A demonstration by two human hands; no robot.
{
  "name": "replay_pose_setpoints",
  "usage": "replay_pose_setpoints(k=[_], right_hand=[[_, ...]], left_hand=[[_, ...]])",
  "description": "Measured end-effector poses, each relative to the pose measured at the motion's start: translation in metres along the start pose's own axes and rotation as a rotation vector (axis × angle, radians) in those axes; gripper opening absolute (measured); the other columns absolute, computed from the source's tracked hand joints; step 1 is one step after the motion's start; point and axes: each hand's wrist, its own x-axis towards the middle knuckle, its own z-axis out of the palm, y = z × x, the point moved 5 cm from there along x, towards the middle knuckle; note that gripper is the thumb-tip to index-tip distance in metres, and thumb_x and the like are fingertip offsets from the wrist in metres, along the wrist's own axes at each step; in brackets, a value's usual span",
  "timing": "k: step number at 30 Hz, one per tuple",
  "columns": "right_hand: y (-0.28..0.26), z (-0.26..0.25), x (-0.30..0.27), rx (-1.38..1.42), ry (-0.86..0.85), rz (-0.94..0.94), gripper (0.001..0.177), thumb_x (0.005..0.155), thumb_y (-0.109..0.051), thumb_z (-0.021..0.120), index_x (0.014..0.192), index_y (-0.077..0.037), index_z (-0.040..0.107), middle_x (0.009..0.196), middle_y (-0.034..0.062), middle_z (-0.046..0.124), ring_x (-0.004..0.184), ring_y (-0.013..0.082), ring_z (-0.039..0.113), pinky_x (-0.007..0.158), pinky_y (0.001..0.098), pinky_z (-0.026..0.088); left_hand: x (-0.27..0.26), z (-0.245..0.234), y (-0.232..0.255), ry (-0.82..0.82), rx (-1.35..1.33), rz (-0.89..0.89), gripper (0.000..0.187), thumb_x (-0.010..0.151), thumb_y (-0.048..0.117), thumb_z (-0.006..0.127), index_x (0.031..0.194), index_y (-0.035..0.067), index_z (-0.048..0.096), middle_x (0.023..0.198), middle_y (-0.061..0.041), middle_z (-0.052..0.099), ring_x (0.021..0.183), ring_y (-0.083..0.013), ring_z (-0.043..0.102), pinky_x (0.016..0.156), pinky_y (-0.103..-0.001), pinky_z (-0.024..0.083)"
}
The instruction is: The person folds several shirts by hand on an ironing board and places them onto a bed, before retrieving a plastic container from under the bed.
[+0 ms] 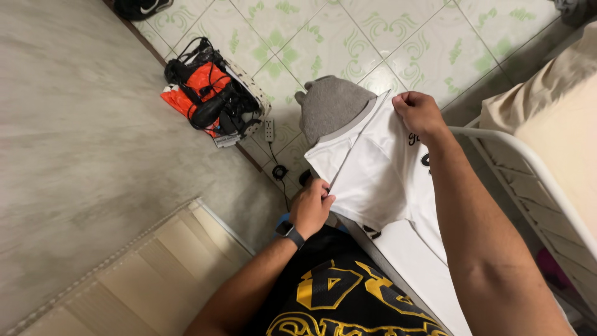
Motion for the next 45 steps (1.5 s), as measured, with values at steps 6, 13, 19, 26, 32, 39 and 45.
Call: replay_pose_setpoints(k=[6, 13, 19, 26, 32, 39, 45], right_hand=[[0.002, -0.002, 0.003, 0.057, 0.010, -0.024, 0.023, 0.103, -0.029, 0.064, 0.100, -0.007, 0.068, 0.082, -0.0040, 0.062, 0.070, 0.0065, 0.049, 0.065, 0.0251, 0.045], [-0.011, 0.008, 0.000, -0.118, 0.005, -0.173, 0.028, 0.100, -0.030, 0.069, 0.095, -0.003, 0.068, 0.080, 0.0009, 0.064, 0.074, 0.0096, 0.055, 0.069, 0.0284, 0.048], [-0.012, 0.007, -0.001, -0.156, 0.185, -0.217, 0.030, 0.103, -0.032, 0.067, 0.101, -0.002, 0.070, 0.083, 0.0063, 0.069, 0.075, 0.0175, 0.061, 0.073, 0.0334, 0.051], [0.010, -0.007, -0.073, -0.217, 0.588, -0.685, 0.023, 0.100, -0.017, 0.070, 0.116, -0.001, 0.064, 0.105, 0.0197, 0.064, 0.098, 0.0362, 0.061, 0.088, 0.0449, 0.049], [0.086, -0.020, -0.169, -0.277, 0.903, -0.534, 0.016, 0.096, -0.007, 0.066, 0.111, -0.004, 0.065, 0.111, 0.0144, 0.065, 0.108, 0.0363, 0.059, 0.098, 0.0482, 0.043], [0.127, 0.016, -0.239, -0.512, 0.835, -0.527, 0.032, 0.080, -0.009, 0.072, 0.111, -0.009, 0.068, 0.120, 0.0148, 0.063, 0.119, 0.0347, 0.056, 0.101, 0.0500, 0.042], [0.161, 0.039, -0.265, -0.377, 0.842, -0.230, 0.045, 0.085, -0.017, 0.072, 0.129, -0.008, 0.063, 0.141, 0.0179, 0.053, 0.133, 0.0399, 0.046, 0.111, 0.0524, 0.038]], left_hand=[[-0.014, -0.003, -0.009, -0.033, -0.144, 0.099, 0.030, 0.095, 0.017, 0.070, 0.119, 0.006, 0.057, 0.094, -0.010, 0.069, 0.083, -0.0257, 0.070, 0.072, -0.037, 0.057], [-0.015, 0.001, -0.019, -0.100, -0.112, 0.045, 0.030, 0.095, 0.017, 0.068, 0.121, 0.007, 0.056, 0.100, -0.011, 0.067, 0.086, -0.0252, 0.069, 0.074, -0.036, 0.056], [-0.013, -0.007, -0.008, -0.084, -0.114, 0.102, 0.019, 0.098, 0.016, 0.064, 0.114, 0.006, 0.060, 0.106, -0.009, 0.069, 0.094, -0.0257, 0.070, 0.078, -0.038, 0.057], [-0.003, -0.027, 0.034, 0.005, 0.159, 0.285, 0.024, 0.090, 0.019, 0.072, 0.111, 0.009, 0.065, 0.114, -0.010, 0.063, 0.098, -0.0279, 0.064, 0.080, -0.038, 0.053], [0.086, -0.013, 0.081, 0.212, 0.169, 0.674, 0.024, 0.093, 0.021, 0.068, 0.113, 0.009, 0.065, 0.122, -0.010, 0.064, 0.119, -0.0321, 0.057, 0.101, -0.046, 0.044], [0.226, 0.034, 0.117, 0.149, 0.228, 0.643, 0.050, 0.088, 0.034, 0.074, 0.131, 0.011, 0.062, 0.127, -0.011, 0.065, 0.124, -0.0300, 0.053, 0.102, -0.052, 0.028], [0.261, 0.055, 0.100, -0.096, 0.176, 0.244, 0.039, 0.088, 0.040, 0.072, 0.125, 0.028, 0.066, 0.115, -0.001, 0.074, 0.112, -0.0159, 0.066, 0.103, -0.040, 0.026]])
